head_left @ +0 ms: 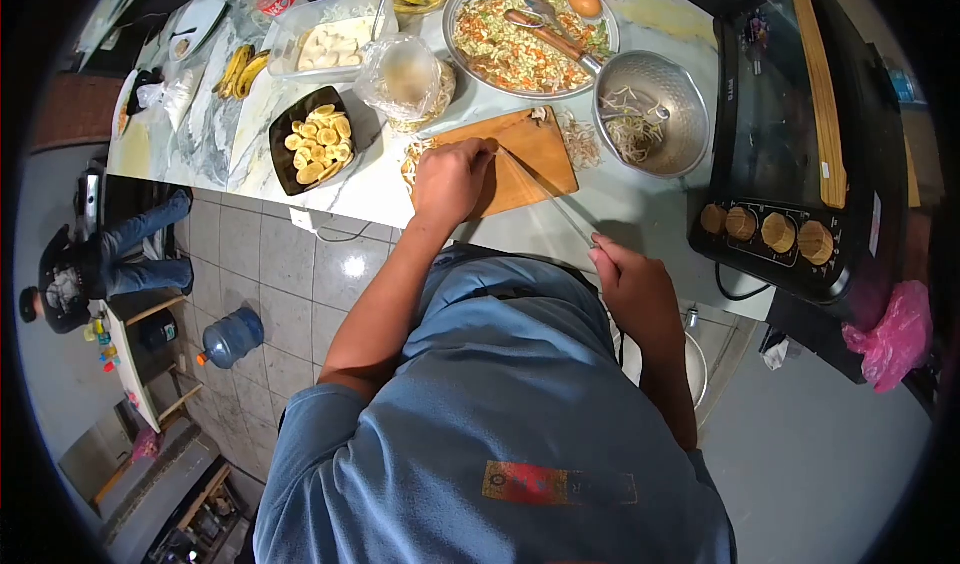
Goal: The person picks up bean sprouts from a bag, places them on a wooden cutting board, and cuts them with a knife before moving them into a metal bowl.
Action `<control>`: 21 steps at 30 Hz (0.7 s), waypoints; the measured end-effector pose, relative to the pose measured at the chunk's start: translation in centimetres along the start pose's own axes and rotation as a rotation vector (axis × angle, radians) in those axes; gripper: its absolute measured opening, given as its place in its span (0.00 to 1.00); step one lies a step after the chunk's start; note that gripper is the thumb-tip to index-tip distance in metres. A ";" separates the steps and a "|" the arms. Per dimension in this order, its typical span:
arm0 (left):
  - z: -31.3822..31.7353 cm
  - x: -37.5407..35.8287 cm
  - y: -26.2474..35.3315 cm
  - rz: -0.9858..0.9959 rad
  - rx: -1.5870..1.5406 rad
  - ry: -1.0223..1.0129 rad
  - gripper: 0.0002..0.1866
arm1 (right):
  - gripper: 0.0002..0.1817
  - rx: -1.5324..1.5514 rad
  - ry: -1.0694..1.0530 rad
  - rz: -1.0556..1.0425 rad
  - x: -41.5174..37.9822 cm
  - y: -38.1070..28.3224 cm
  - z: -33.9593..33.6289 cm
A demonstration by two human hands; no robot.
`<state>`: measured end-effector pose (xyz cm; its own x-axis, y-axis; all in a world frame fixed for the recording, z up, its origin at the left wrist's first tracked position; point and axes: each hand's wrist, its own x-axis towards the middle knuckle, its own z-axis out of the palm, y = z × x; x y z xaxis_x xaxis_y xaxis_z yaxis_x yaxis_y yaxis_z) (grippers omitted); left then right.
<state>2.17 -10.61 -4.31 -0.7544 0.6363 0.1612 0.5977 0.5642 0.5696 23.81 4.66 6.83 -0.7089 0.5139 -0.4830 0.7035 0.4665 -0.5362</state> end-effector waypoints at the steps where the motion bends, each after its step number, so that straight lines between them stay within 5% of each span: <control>1: -0.3 0.0 0.1 -0.015 0.008 -0.030 0.07 | 0.19 -0.033 0.012 -0.034 0.0 -0.1 -0.1; 14: -0.8 2.3 0.5 -0.022 -0.178 -0.123 0.08 | 0.20 0.108 0.177 0.030 -1.4 3.9 -0.4; 16: -0.8 3.2 1.3 0.014 -0.237 -0.129 0.08 | 0.20 0.113 0.142 0.190 -2.0 3.0 -1.3; 21: 0.4 6.7 4.7 0.192 -0.391 -0.090 0.06 | 0.20 0.177 0.210 0.158 -3.4 4.4 -0.8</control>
<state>0.02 -3.48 -0.82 -0.6028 0.7632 0.2327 0.5640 0.2013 0.8009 29.35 5.53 6.67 -0.5529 0.7163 -0.4257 0.7713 0.2466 -0.5868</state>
